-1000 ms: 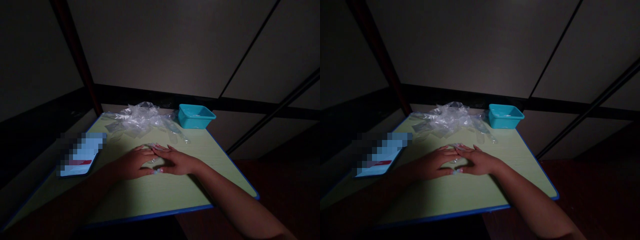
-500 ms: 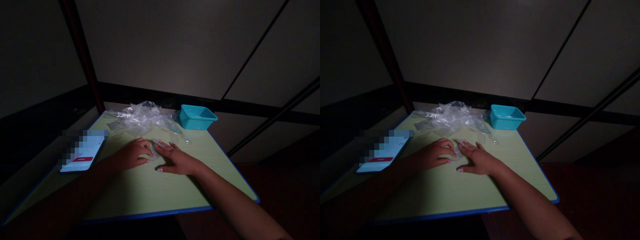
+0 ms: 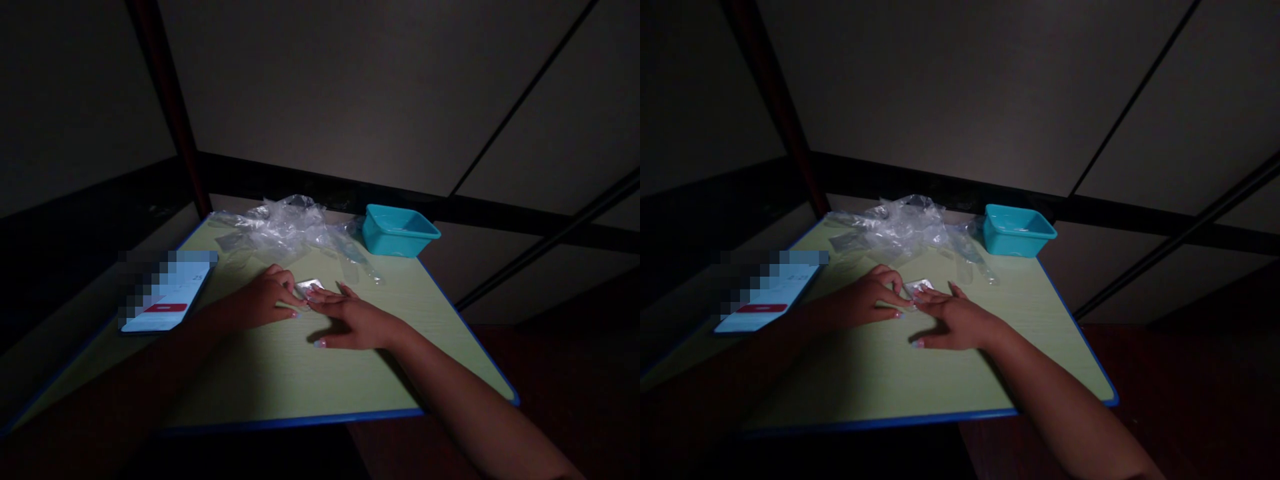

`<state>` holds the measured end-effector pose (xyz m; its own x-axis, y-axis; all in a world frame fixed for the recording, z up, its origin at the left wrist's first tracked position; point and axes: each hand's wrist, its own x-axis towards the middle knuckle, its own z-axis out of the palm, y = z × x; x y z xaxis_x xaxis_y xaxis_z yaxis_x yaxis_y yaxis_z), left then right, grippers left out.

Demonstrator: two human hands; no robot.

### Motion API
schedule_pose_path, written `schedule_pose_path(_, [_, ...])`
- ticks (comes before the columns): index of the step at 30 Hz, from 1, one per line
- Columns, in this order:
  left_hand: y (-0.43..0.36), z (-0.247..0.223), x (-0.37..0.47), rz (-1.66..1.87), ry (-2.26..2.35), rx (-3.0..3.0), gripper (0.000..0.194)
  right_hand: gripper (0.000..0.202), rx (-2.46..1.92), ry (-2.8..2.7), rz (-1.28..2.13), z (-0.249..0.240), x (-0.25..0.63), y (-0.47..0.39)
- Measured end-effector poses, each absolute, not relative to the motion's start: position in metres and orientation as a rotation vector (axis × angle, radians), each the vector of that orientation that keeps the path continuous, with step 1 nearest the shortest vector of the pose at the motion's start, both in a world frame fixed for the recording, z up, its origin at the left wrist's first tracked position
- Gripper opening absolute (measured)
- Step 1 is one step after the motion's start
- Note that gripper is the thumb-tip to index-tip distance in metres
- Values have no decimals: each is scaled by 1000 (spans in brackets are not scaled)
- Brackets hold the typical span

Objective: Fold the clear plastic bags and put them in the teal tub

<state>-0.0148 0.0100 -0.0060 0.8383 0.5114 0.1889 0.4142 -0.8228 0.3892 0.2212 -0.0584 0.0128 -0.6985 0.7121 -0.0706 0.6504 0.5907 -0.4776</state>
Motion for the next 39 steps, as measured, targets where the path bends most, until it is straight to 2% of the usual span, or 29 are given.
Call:
schedule_pose_path(12, [4, -3, -16, 367, 725, 2830, 18, 83, -1103, -2741, 742, 5, 221, -58])
schedule_pose_path(19, [4, -4, -18, 384, 680, 2812, 21, 104, -1145, -2751, 688, 5, 218, -60])
schedule_pose_path(24, [5, 0, -18, 453, 676, 2780, 20, 93, -1204, -2795, 707, 6, 218, -59])
schedule_pose_path(31, [8, 6, -15, 716, 735, 2742, 23, 89, -1206, -2782, 706, 7, 218, -60])
schedule_pose_path(36, [6, -10, -12, 482, 625, 2756, 43, 87, -1239, -2810, 673, 6, 216, -61])
schedule_pose_path(39, [4, -16, -9, 298, 637, 2728, 47, 86, -1227, -2810, 648, 5, 216, -61])
